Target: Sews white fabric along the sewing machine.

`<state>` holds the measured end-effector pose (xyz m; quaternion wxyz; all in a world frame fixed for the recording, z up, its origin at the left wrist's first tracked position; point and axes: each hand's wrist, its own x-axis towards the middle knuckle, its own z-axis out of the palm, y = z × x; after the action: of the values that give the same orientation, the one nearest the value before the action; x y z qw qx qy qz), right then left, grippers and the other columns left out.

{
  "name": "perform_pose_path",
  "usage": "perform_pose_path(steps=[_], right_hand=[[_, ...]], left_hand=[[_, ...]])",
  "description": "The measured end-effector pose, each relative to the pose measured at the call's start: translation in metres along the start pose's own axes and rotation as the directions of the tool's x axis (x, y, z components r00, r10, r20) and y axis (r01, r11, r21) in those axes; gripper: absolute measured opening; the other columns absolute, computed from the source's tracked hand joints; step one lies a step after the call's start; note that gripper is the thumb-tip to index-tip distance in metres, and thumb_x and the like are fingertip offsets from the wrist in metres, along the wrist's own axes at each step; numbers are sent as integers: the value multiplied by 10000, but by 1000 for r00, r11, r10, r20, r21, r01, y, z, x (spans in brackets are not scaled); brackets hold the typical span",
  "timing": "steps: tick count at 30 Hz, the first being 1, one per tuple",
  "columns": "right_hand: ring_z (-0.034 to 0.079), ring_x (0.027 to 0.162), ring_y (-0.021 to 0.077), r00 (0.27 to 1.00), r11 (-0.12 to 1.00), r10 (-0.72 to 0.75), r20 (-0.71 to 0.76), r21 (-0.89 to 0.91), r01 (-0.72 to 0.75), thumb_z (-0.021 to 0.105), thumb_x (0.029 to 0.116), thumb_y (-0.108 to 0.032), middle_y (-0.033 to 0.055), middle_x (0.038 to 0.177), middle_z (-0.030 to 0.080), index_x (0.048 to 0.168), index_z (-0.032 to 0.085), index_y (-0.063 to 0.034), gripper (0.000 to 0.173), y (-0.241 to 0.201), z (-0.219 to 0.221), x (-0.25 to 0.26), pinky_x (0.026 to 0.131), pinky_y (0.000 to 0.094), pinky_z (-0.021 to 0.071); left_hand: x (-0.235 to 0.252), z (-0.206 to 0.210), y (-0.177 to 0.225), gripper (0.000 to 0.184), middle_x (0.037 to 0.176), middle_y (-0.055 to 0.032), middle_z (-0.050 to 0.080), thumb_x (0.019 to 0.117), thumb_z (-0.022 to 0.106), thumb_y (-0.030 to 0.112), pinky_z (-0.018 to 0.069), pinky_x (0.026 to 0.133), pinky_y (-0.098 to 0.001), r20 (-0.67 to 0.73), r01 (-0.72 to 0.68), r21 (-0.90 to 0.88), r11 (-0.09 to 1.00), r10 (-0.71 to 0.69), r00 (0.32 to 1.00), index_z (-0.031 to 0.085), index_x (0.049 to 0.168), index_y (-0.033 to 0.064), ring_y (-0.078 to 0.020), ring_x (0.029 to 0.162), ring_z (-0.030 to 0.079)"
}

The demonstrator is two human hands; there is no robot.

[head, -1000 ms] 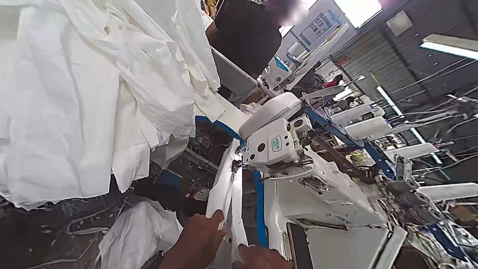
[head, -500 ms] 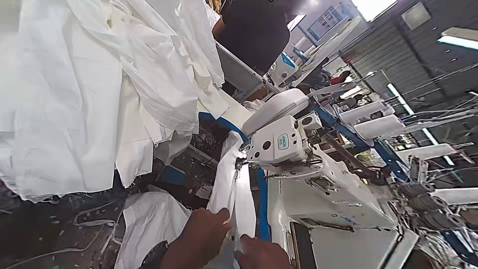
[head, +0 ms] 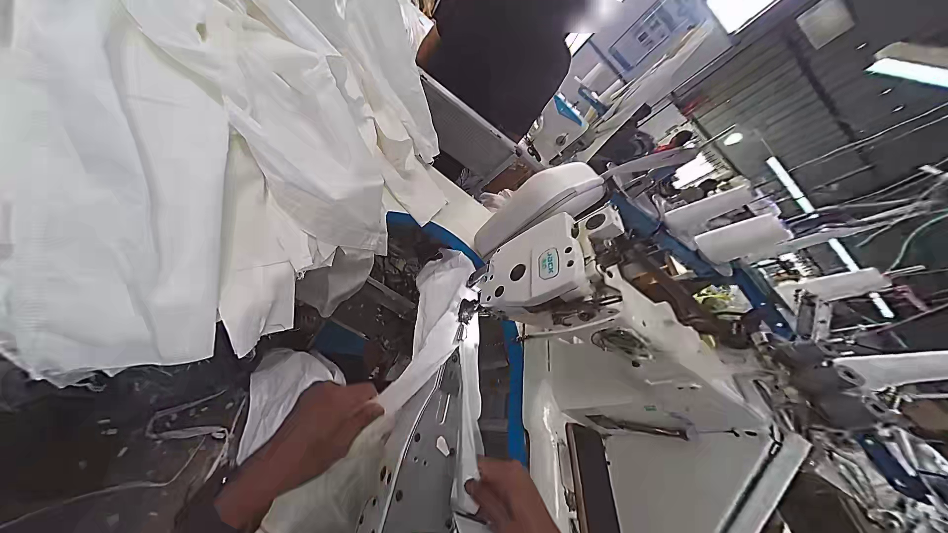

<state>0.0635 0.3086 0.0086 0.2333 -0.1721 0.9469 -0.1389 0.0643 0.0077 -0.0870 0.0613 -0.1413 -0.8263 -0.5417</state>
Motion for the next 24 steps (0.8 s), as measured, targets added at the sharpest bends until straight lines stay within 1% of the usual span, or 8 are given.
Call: perform_pose_path(steps=[2, 4, 6, 8, 12, 18, 21, 24], right_hand=[[673, 622, 337, 982, 984, -161, -100, -94, 152, 630, 904, -96, 170, 647, 647, 780, 695, 51, 202, -13, -10, -15, 620, 550, 527], [660, 596, 280, 911, 909, -362, -196, -291, 299, 611, 878, -114, 116, 621, 650, 719, 688, -23, 199, -63, -39, -16, 622, 478, 494], [650, 590, 267, 895, 890, -417, -161, -271, 366, 626, 871, -122, 100, 609, 638, 703, 683, -47, 193, -86, -33, -13, 608, 464, 470], [676, 629, 312, 923, 920, -368, -114, -188, 343, 667, 861, -132, 126, 635, 656, 728, 713, -23, 178, -84, -18, 0, 592, 498, 488], [669, 735, 350, 964, 952, -246, -100, -210, 222, 680, 866, -152, 120, 707, 682, 746, 746, -26, 186, -80, -33, 12, 636, 510, 488], [680, 814, 356, 944, 934, -305, -122, -231, 272, 686, 839, -146, 110, 756, 695, 777, 770, -41, 147, -71, -44, 47, 689, 498, 536], [644, 735, 299, 906, 924, -375, -196, -154, 350, 653, 840, -182, 100, 683, 645, 695, 708, -40, 210, -53, -38, 61, 669, 446, 504], [694, 806, 390, 974, 979, -187, -131, -110, 174, 700, 839, -140, 184, 741, 684, 725, 701, 40, 214, -45, -36, 29, 764, 572, 543]], left_hand=[[5, -12, 1, 320, 669, -129, 646, 1001, 552, 223, 516, 592, -517, 4, -78, 67, 995, 78, 997, 707, 835, -2, -296, 630, 661], [14, 1, 33, 270, 606, -82, 609, 982, 552, 191, 501, 496, -445, -24, -214, 120, 969, 218, 976, 689, 802, 44, -243, 545, 636], [1, 35, 66, 161, 550, -79, 584, 917, 603, 131, 487, 418, -436, -31, -170, 147, 974, 176, 984, 709, 837, 42, -256, 469, 623], [0, 52, 72, 166, 572, -105, 623, 881, 608, 86, 500, 432, -461, -79, -72, 143, 987, 84, 993, 758, 910, 23, -286, 488, 648], [15, 60, 56, 248, 631, -74, 637, 907, 585, 113, 499, 453, -388, -180, -79, 23, 997, 82, 980, 796, 1011, 34, -226, 515, 635], [50, 68, 45, 227, 748, -136, 695, 945, 561, 54, 571, 626, -405, -220, -80, -172, 982, 41, 975, 772, 987, -21, -258, 672, 698], [62, 66, 48, 268, 866, -184, 727, 1018, 499, 77, 577, 751, -440, -115, 41, -295, 954, -78, 990, 725, 1048, -65, -289, 800, 723], [53, 34, 43, 260, 810, -186, 654, 1052, 495, 144, 535, 714, -491, 120, 259, -293, 920, -234, 965, 655, 1052, -61, -309, 749, 659]])
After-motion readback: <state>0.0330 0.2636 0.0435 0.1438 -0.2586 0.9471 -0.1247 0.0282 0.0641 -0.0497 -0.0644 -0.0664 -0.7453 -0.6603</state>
